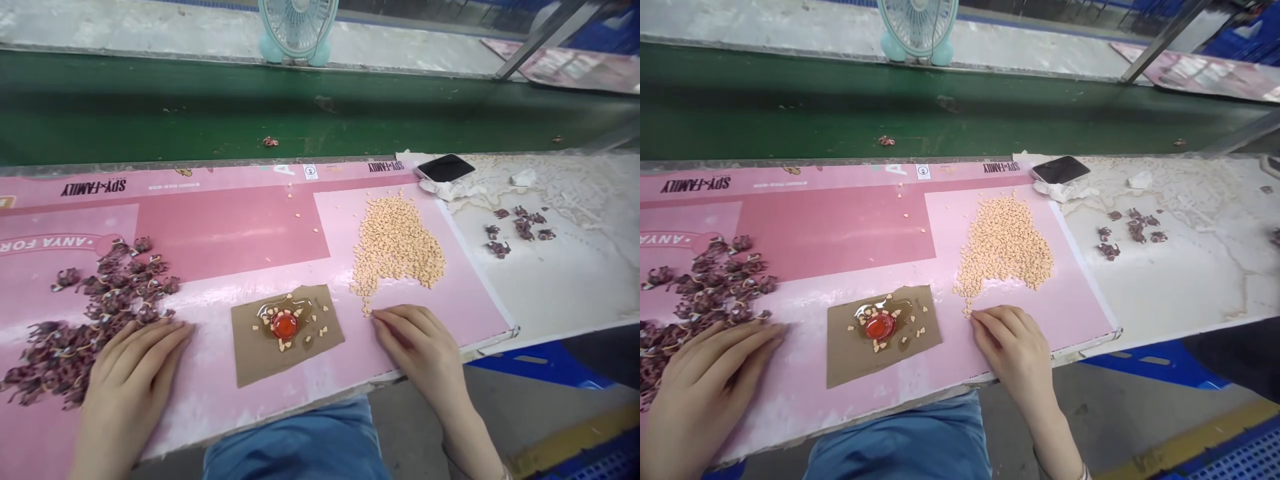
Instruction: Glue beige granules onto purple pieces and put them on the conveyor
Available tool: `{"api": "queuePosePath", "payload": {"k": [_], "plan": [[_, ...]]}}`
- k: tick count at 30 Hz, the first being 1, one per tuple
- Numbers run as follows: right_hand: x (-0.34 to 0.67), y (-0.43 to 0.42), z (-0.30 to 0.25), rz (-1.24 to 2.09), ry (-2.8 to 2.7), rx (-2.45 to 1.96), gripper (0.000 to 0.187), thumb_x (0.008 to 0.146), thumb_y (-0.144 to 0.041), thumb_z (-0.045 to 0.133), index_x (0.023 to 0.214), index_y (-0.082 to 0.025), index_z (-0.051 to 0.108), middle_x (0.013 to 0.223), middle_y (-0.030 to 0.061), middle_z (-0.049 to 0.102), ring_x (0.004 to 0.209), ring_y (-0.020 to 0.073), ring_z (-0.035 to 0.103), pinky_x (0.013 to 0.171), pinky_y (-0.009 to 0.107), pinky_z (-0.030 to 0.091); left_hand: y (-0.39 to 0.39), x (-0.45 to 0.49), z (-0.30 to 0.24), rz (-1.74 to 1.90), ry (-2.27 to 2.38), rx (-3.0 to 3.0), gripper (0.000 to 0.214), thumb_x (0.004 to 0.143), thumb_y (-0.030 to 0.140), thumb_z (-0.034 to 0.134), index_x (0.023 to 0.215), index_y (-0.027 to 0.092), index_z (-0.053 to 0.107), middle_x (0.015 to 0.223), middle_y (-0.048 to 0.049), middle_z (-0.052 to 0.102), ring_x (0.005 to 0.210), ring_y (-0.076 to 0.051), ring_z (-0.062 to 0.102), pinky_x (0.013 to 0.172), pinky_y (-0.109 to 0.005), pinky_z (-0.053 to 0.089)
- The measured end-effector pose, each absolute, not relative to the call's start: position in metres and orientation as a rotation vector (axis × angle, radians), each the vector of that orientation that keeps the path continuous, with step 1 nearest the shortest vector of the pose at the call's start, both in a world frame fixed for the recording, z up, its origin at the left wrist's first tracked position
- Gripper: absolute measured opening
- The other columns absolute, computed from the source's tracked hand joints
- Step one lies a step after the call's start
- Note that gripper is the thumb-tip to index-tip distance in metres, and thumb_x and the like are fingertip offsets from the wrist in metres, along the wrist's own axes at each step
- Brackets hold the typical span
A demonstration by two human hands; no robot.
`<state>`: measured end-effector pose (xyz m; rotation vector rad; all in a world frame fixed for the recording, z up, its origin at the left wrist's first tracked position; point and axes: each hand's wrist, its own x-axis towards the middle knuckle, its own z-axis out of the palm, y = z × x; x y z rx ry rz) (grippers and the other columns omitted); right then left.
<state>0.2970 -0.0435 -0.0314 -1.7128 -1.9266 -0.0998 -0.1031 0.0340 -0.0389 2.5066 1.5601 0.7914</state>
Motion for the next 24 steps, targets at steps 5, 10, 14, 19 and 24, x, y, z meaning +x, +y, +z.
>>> {"api": "queuePosePath", "payload": {"k": [5,10,14,19,24], "plan": [[0.287,-0.034,-0.026,-0.158,-1.973,-1.726,0.007,0.097,-0.021,0.067,0.096,-0.024,0.074,0.085,0.0018,0.077,0.077,0.0182,0.069,0.072,0.033,0.051,0.031,-0.106,-0.037,0.846,1.587,2.538,0.025,0.092,0.024,0.062,0.109,0.038,0.075,0.099,-0.0048,0.079,0.095,-0.036,0.073,0.095,-0.058,0.056],[0.281,-0.031,-0.017,-0.368,-2.112,-1.73,0.019,0.102,-0.021,0.059,0.09,-0.02,0.073,0.082,0.001,0.077,0.072,0.0137,0.07,0.067,0.027,0.05,0.025,-0.095,-0.027,1.213,1.553,2.667,0.039,0.084,0.005,0.076,0.115,0.028,0.075,0.095,-0.0028,0.078,0.085,-0.023,0.074,0.085,-0.035,0.061],[0.284,-0.029,-0.013,-0.47,-2.208,-1.689,0.027,0.106,-0.024,0.052,0.089,-0.016,0.07,0.082,0.0033,0.077,0.069,0.0142,0.071,0.064,0.028,0.047,0.023,-0.079,-0.017,1.4,1.574,2.591,0.035,0.081,-0.003,0.078,0.109,0.018,0.076,0.092,-0.0053,0.078,0.084,-0.019,0.075,0.081,-0.028,0.061],[0.293,-0.028,-0.011,-0.479,-2.357,-1.606,0.036,0.11,-0.028,0.042,0.09,-0.014,0.068,0.083,0.0054,0.076,0.068,0.0166,0.071,0.062,0.031,0.046,0.017,-0.07,-0.011,1.395,1.608,2.499,0.027,0.083,-0.004,0.076,0.099,0.018,0.075,0.087,-0.0028,0.075,0.075,-0.014,0.071,0.067,-0.022,0.057],[0.3,-0.033,-0.017,-0.438,-2.386,-1.598,0.039,0.111,-0.029,0.035,0.097,-0.018,0.07,0.086,0.0032,0.077,0.073,0.0168,0.072,0.064,0.031,0.048,0.009,-0.062,-0.008,1.344,1.613,2.269,0.027,0.086,-0.002,0.072,0.097,0.022,0.075,0.088,-0.0015,0.076,0.075,-0.014,0.072,0.057,-0.021,0.054]]}}
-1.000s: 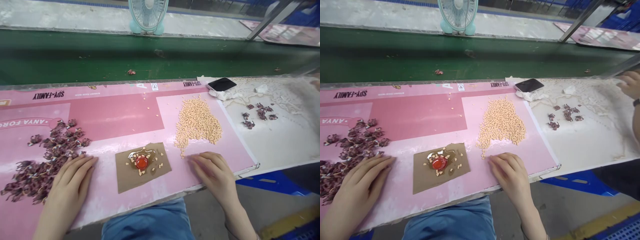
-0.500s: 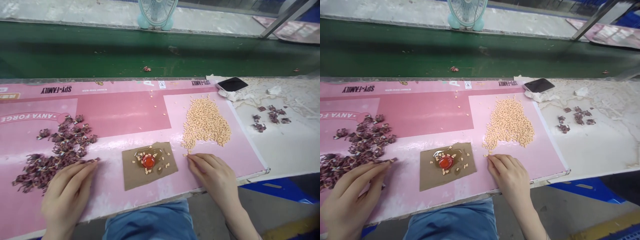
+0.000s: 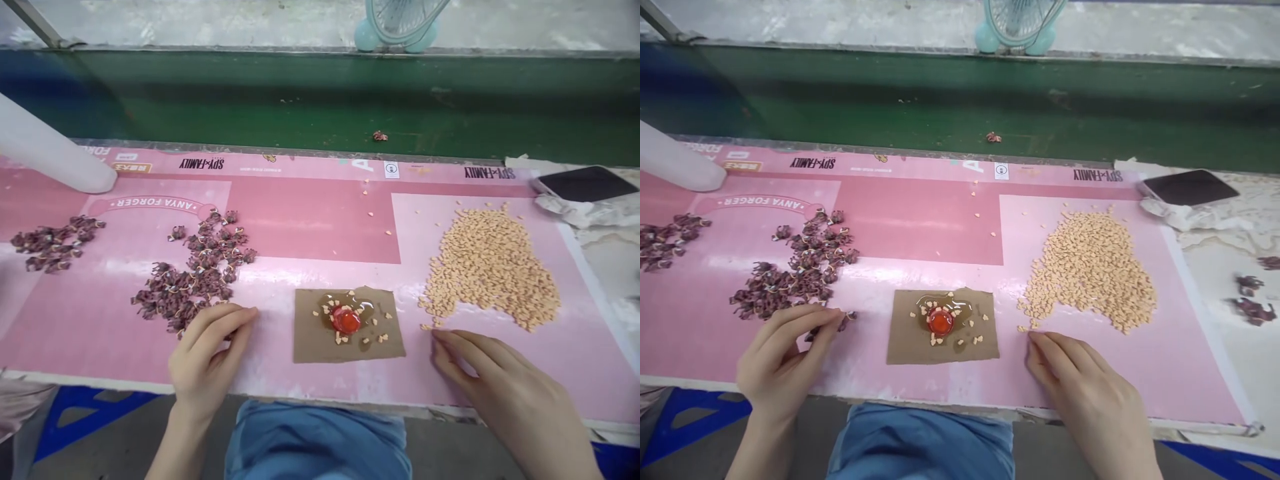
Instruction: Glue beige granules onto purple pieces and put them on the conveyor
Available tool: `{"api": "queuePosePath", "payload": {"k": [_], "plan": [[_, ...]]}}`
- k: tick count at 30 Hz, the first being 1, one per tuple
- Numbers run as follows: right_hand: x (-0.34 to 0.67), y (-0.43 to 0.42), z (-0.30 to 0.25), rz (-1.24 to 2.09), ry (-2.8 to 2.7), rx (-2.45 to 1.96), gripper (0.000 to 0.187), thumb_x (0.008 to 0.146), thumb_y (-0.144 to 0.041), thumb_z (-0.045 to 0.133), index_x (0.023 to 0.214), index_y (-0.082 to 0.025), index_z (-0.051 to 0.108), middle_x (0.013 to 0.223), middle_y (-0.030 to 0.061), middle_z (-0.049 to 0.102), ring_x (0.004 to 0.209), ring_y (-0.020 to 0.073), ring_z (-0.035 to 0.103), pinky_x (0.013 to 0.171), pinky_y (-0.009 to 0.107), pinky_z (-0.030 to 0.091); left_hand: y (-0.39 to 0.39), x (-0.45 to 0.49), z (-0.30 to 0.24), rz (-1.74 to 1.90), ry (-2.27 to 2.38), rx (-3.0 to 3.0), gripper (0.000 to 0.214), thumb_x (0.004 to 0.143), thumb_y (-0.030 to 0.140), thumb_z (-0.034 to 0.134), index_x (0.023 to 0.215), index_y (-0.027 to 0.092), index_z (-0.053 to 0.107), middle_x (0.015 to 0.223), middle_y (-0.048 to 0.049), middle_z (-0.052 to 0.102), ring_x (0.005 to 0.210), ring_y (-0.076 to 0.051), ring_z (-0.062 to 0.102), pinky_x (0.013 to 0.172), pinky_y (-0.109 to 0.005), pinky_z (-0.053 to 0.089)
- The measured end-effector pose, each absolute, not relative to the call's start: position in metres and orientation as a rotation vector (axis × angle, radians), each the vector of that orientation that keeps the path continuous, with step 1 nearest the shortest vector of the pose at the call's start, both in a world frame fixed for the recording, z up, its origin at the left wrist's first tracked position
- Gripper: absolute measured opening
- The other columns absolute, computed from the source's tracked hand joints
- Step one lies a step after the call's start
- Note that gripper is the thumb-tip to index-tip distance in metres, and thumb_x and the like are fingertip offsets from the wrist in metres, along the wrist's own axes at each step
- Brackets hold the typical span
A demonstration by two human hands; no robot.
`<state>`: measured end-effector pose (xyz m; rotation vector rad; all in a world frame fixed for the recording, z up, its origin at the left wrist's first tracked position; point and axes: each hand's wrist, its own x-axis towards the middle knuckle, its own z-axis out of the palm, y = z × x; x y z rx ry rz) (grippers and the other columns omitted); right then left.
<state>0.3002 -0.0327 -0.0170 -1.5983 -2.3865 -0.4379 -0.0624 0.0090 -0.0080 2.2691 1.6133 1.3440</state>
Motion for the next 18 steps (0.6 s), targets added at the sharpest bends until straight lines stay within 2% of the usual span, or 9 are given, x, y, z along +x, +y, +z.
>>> {"api": "queuePosePath", "payload": {"k": [6,10,12,14,18], "plan": [[0.296,-0.023,-0.011,-0.411,-2.328,-1.63,0.027,0.105,-0.022,0.047,0.088,-0.017,0.067,0.08,0.0043,0.076,0.065,0.0152,0.071,0.059,0.028,0.05,0.0,-0.053,-0.005,1.274,1.63,2.072,0.03,0.091,0.005,0.071,0.112,0.027,0.074,0.095,0.0006,0.08,0.074,-0.016,0.071,0.071,-0.028,0.058],[0.272,-0.019,0.01,0.061,-2.072,-1.543,0.014,0.098,-0.014,0.057,0.09,-0.022,0.065,0.074,-0.0017,0.072,0.052,0.0091,0.061,0.052,0.022,0.052,-0.008,-0.043,0.0,1.129,1.517,2.064,0.04,0.096,0.0,0.054,0.122,0.027,0.07,0.104,-0.0014,0.076,0.091,-0.016,0.069,0.083,-0.027,0.055],[0.249,-0.019,0.018,0.372,-1.889,-1.365,0.017,0.091,-0.006,0.061,0.089,-0.023,0.063,0.075,-0.0024,0.072,0.058,0.0092,0.066,0.057,0.019,0.057,-0.011,-0.028,0.006,1.066,1.422,2.029,0.042,0.095,-0.001,0.046,0.119,0.025,0.068,0.1,-0.0017,0.072,0.091,-0.014,0.067,0.082,-0.023,0.054],[0.224,-0.021,0.021,0.584,-1.736,-1.138,0.023,0.087,0.0,0.061,0.089,-0.022,0.062,0.076,-0.0018,0.073,0.069,0.0128,0.074,0.067,0.023,0.063,-0.014,-0.01,0.012,1.036,1.287,1.986,0.039,0.094,-0.001,0.044,0.113,0.024,0.067,0.094,-0.0009,0.069,0.087,-0.011,0.067,0.076,-0.018,0.055],[0.188,-0.026,0.013,0.604,-1.577,-1.045,0.028,0.082,0.006,0.063,0.095,-0.019,0.066,0.081,0.0022,0.078,0.076,0.0147,0.077,0.071,0.024,0.066,-0.015,0.019,0.02,1.049,1.187,1.895,0.021,0.09,0.004,0.055,0.094,0.022,0.065,0.084,0.0016,0.064,0.076,-0.009,0.065,0.067,-0.013,0.053]]}}
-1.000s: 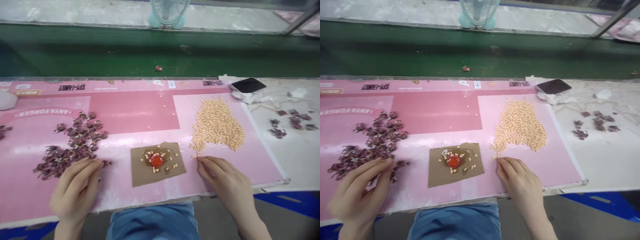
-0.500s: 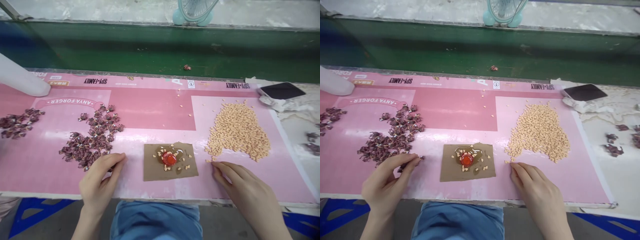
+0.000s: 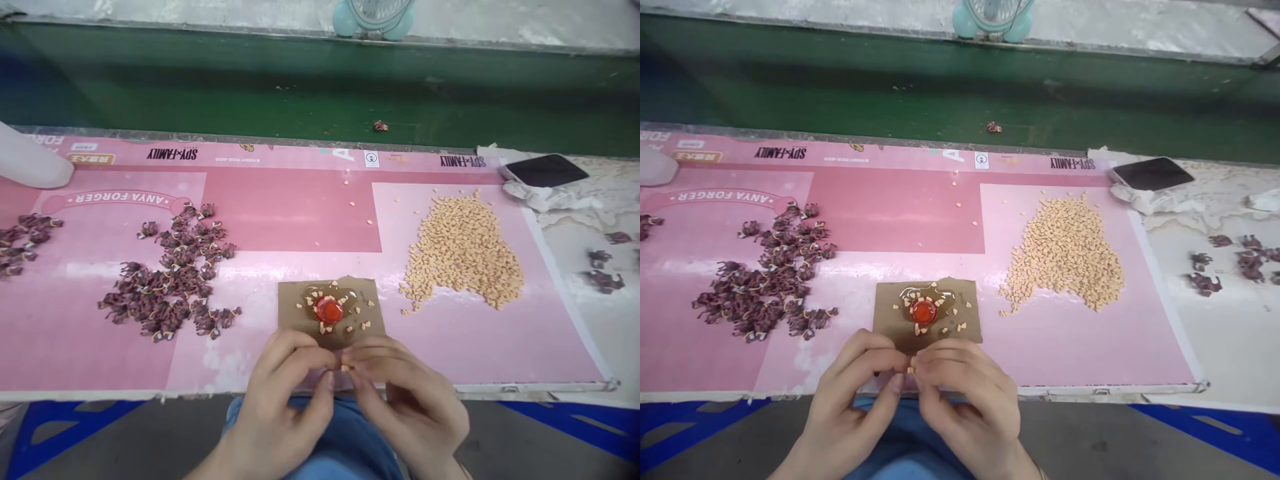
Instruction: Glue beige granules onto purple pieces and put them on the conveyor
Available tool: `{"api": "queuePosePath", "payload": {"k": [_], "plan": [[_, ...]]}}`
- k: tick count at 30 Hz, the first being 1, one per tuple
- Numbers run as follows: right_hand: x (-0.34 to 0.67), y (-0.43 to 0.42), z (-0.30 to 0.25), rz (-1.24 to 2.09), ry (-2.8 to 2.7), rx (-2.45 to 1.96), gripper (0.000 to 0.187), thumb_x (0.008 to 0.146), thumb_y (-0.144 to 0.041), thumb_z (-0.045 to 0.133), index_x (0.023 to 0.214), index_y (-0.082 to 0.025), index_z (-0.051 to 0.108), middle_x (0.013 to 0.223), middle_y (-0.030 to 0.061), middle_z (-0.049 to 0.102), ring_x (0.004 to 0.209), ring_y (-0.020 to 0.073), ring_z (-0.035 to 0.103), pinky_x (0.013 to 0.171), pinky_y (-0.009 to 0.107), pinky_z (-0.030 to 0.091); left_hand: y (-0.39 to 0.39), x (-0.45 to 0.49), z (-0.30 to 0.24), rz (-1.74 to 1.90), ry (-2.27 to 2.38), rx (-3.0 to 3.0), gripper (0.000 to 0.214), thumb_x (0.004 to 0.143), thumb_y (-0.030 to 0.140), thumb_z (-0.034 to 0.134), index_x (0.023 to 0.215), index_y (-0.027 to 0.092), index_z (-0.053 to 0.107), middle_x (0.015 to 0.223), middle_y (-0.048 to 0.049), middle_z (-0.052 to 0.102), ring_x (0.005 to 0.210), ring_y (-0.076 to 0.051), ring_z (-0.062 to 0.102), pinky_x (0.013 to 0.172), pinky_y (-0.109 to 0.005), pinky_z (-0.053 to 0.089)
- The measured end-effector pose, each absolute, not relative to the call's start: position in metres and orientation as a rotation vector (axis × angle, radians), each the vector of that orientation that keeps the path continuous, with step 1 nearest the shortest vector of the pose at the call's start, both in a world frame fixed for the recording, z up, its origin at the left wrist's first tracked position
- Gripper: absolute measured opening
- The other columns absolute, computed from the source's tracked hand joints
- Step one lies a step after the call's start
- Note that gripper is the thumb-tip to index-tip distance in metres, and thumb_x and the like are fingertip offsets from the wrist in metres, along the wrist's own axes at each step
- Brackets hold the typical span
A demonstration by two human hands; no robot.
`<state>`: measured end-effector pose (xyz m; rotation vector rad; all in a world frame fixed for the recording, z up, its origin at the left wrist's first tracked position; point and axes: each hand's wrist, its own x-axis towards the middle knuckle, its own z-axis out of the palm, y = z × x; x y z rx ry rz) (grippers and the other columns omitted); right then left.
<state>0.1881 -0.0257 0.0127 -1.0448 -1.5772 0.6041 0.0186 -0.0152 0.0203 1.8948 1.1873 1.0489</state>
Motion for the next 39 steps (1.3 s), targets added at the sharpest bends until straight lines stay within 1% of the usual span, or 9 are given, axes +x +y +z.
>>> {"api": "queuePosePath", "payload": {"k": [3,8,23,26,29,32,34,36,39], "plan": [[0.18,-0.028,0.006,0.497,-1.625,-1.051,0.029,0.081,0.008,0.064,0.096,-0.017,0.067,0.083,0.005,0.079,0.079,0.0153,0.078,0.075,0.023,0.067,-0.014,0.021,0.02,1.099,1.215,1.884,0.016,0.087,0.005,0.059,0.088,0.021,0.063,0.079,0.003,0.062,0.071,-0.008,0.062,0.063,-0.012,0.052],[0.18,-0.027,0.006,0.447,-1.717,-1.049,0.025,0.086,0.004,0.063,0.1,-0.016,0.068,0.083,0.0055,0.08,0.08,0.0154,0.078,0.078,0.022,0.067,-0.012,0.014,0.017,1.095,1.2,1.977,0.018,0.087,0.003,0.056,0.085,0.02,0.06,0.076,0.0029,0.06,0.069,-0.009,0.059,0.065,-0.015,0.052],[0.184,-0.023,0.007,0.673,-1.727,-1.168,0.014,0.089,-0.007,0.063,0.089,-0.021,0.063,0.07,-0.0002,0.071,0.061,0.0121,0.068,0.057,0.021,0.059,-0.006,0.013,0.015,1.062,1.105,2.183,0.021,0.088,0.0,0.06,0.092,0.021,0.06,0.077,-0.0007,0.065,0.067,-0.014,0.056,0.063,-0.025,0.05],[0.189,-0.02,0.007,0.575,-1.744,-1.191,0.017,0.089,-0.005,0.062,0.089,-0.021,0.062,0.069,-0.001,0.07,0.06,0.0115,0.067,0.058,0.021,0.06,-0.006,0.006,0.015,1.019,1.148,2.185,0.025,0.088,-0.001,0.059,0.098,0.021,0.063,0.081,-0.0004,0.065,0.073,-0.014,0.056,0.069,-0.024,0.051],[0.198,-0.014,0.004,0.373,-1.805,-1.278,0.018,0.09,-0.003,0.063,0.091,-0.021,0.063,0.071,-0.0005,0.071,0.061,0.0113,0.068,0.061,0.02,0.06,-0.007,-0.01,0.008,1.029,1.239,2.111,0.032,0.091,0.0,0.05,0.111,0.022,0.061,0.091,-0.0019,0.065,0.084,-0.016,0.06,0.078,-0.026,0.052],[0.205,-0.007,-0.001,0.211,-1.89,-1.349,0.017,0.092,-0.003,0.063,0.092,-0.02,0.064,0.072,0.0,0.072,0.059,0.0098,0.068,0.061,0.019,0.059,-0.01,-0.026,-0.003,1.125,1.429,1.934,0.032,0.094,0.001,0.043,0.11,0.024,0.06,0.098,-0.0037,0.065,0.093,-0.019,0.063,0.082,-0.031,0.055],[0.208,-0.004,-0.004,0.169,-1.925,-1.37,0.015,0.093,-0.005,0.063,0.092,-0.02,0.064,0.072,-0.0001,0.072,0.059,0.0097,0.068,0.061,0.018,0.059,-0.012,-0.03,-0.007,1.211,1.544,1.774,0.025,0.096,0.005,0.049,0.105,0.025,0.06,0.101,-0.0043,0.065,0.097,-0.02,0.065,0.085,-0.033,0.057],[0.208,-0.003,-0.006,0.153,-1.928,-1.381,0.015,0.094,-0.006,0.063,0.093,-0.021,0.064,0.073,-0.0005,0.073,0.06,0.0101,0.069,0.063,0.019,0.06,-0.016,-0.027,-0.005,1.33,1.637,1.543,0.019,0.095,0.01,0.061,0.105,0.026,0.06,0.108,-0.0052,0.064,0.103,-0.02,0.066,0.087,-0.034,0.059],[0.206,-0.003,-0.007,0.134,-1.919,-1.389,0.016,0.094,-0.007,0.064,0.095,-0.022,0.063,0.073,-0.0008,0.073,0.061,0.0106,0.07,0.064,0.019,0.06,-0.022,-0.021,0.001,1.533,1.754,1.201,0.03,0.087,0.014,0.078,0.107,0.029,0.06,0.113,-0.0028,0.062,0.102,-0.018,0.065,0.084,-0.031,0.063]]}}
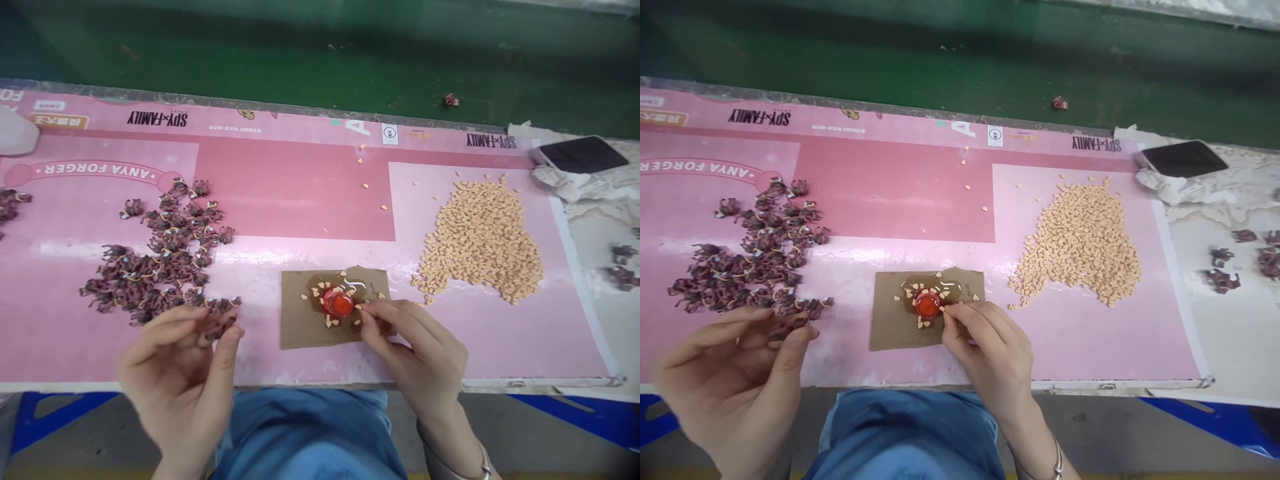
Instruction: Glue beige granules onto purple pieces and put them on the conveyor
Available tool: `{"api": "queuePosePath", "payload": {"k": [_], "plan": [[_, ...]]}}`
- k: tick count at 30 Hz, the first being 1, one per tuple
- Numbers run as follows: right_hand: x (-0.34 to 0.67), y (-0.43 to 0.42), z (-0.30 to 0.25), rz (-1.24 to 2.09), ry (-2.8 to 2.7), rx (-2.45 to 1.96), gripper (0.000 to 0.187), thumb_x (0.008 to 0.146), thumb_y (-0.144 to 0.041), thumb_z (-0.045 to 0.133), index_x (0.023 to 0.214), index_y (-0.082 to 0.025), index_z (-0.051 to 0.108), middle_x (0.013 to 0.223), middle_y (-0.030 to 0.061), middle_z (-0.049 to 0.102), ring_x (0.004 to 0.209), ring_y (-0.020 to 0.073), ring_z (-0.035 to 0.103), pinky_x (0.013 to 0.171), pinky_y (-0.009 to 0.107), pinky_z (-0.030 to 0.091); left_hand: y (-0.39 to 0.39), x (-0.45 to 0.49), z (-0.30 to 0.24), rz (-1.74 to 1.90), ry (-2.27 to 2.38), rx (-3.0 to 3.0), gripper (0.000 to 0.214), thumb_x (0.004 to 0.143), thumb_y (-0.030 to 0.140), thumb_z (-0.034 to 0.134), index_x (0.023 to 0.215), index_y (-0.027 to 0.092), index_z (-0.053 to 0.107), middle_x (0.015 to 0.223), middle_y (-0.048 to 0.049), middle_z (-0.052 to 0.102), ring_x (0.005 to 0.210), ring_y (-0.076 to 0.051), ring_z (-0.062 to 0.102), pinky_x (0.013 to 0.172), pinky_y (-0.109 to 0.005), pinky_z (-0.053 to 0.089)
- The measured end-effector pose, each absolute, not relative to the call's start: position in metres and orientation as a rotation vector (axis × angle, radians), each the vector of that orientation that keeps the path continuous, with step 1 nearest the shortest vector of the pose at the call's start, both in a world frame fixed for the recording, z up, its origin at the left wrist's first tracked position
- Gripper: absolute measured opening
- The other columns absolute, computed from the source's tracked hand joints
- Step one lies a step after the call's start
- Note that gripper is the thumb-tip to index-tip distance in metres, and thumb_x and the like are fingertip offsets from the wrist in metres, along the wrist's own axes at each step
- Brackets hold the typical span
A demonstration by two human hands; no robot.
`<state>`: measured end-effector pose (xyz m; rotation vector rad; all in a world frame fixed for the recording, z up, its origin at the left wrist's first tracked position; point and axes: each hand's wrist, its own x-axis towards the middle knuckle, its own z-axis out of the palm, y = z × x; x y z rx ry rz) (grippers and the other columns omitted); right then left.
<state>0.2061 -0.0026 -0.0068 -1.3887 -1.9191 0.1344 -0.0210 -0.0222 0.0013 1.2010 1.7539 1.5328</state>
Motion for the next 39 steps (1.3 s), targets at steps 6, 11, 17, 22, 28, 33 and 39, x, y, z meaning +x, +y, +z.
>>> {"api": "queuePosePath", "payload": {"k": [6,11,17,22,28,33,39], "plan": [[0.204,-0.002,-0.008,0.136,-1.922,-1.388,0.018,0.093,-0.006,0.064,0.095,-0.024,0.065,0.075,-0.0003,0.075,0.062,0.0115,0.071,0.064,0.02,0.061,-0.028,-0.028,-0.005,1.462,1.569,1.048,0.023,0.084,0.032,0.087,0.097,0.026,0.07,0.091,0.0016,0.078,0.078,-0.016,0.076,0.071,-0.027,0.068],[0.204,-0.002,-0.01,0.108,-1.913,-1.405,0.019,0.092,-0.005,0.064,0.093,-0.024,0.065,0.072,-0.0013,0.073,0.06,0.0109,0.07,0.062,0.02,0.059,-0.024,-0.026,-0.01,1.349,1.268,0.882,0.017,0.083,0.037,0.087,0.096,0.032,0.078,0.093,0.0011,0.084,0.071,-0.014,0.078,0.063,-0.019,0.066],[0.201,-0.002,-0.009,0.093,-1.883,-1.372,0.02,0.09,-0.003,0.065,0.091,-0.024,0.066,0.071,-0.0014,0.073,0.059,0.0109,0.069,0.057,0.02,0.057,-0.023,-0.013,-0.008,1.281,1.143,0.749,0.007,0.095,0.031,0.076,0.096,0.032,0.082,0.113,-0.0007,0.079,0.077,-0.009,0.075,0.078,-0.019,0.065],[0.201,-0.001,-0.011,0.106,-1.878,-1.379,0.022,0.09,-0.004,0.066,0.092,-0.026,0.069,0.07,-0.0025,0.073,0.058,0.0117,0.069,0.056,0.022,0.058,-0.022,-0.013,-0.01,1.212,1.045,0.638,0.003,0.092,0.03,0.078,0.092,0.029,0.081,0.094,-0.001,0.068,0.076,-0.01,0.072,0.076,-0.021,0.065],[0.2,0.0,-0.011,0.105,-1.878,-1.367,0.02,0.092,-0.004,0.065,0.092,-0.024,0.063,0.069,-0.0023,0.072,0.058,0.0107,0.068,0.058,0.02,0.057,-0.022,-0.011,-0.007,1.116,0.892,0.523,0.002,0.09,0.032,0.08,0.09,0.031,0.078,0.082,0.002,0.065,0.073,-0.01,0.071,0.071,-0.019,0.064],[0.201,-0.001,-0.012,0.112,-1.868,-1.36,0.02,0.09,-0.003,0.066,0.092,-0.023,0.063,0.068,-0.002,0.07,0.057,0.0103,0.067,0.056,0.02,0.057,-0.023,-0.003,-0.001,1.094,0.857,0.421,0.008,0.085,0.031,0.085,0.084,0.028,0.078,0.08,0.0026,0.066,0.069,-0.009,0.071,0.066,-0.018,0.063],[0.195,-0.012,0.006,0.266,-1.776,-1.288,0.024,0.088,0.0,0.066,0.094,-0.023,0.067,0.069,-0.0013,0.071,0.058,0.0139,0.068,0.054,0.026,0.059,-0.024,0.007,0.005,1.067,0.848,0.239,0.013,0.081,0.031,0.089,0.08,0.026,0.077,0.079,0.0039,0.069,0.064,-0.006,0.069,0.064,-0.015,0.06]]}}
